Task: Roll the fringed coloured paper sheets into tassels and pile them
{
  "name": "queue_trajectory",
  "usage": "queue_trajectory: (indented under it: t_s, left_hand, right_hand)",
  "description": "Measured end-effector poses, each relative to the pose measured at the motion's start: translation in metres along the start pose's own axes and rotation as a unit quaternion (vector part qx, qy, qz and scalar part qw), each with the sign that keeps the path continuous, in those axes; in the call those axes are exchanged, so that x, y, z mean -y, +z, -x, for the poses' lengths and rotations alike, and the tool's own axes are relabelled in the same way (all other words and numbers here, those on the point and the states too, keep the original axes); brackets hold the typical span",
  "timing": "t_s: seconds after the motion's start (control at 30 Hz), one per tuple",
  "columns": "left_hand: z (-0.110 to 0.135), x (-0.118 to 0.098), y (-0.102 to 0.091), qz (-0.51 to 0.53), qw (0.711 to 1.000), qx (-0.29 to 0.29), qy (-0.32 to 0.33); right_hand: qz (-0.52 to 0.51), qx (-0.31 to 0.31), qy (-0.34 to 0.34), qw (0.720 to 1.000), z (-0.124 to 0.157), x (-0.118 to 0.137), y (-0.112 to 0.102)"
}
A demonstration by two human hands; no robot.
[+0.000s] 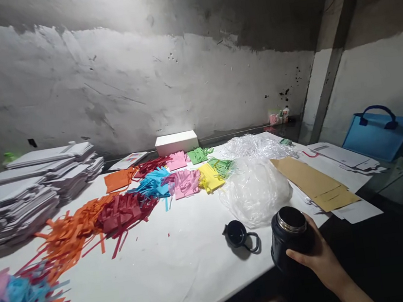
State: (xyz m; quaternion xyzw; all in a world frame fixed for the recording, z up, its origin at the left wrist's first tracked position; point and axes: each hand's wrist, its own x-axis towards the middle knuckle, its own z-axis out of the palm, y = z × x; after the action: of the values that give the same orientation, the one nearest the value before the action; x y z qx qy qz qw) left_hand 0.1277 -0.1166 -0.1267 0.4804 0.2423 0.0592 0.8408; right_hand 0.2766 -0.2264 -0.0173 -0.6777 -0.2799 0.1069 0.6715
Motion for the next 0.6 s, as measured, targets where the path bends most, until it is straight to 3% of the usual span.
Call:
queue_trajectory:
  t_s: [0.17, 0.4, 0.5, 0.6]
  left_hand:
    - [-0.004, -0.013, 0.015, -0.027, 0.997, -0.021, 0.068]
    - [0.008, -0.042, 0.067, -0.125, 0.969, -0.024, 0.211]
    - [0.015, -0.046, 0.069, -0.169, 0.962, 0.022, 0.214]
    - [0.013, -0.038, 0.059, -0.188, 0.968, 0.020, 0.166]
  right_hand:
    - [0.048, 0.005, -0.024, 0.999, 0.017, -0.004, -0.021]
    - [0.054, 0.009, -0.037, 0.998, 0.057, -0.015, -0.019]
    - [0.088, 0.020, -0.039, 0.995, 0.073, -0.025, -0.019]
    - [0.137, -0.003, -0.053, 0.989, 0.083, -0.039, -0.019]
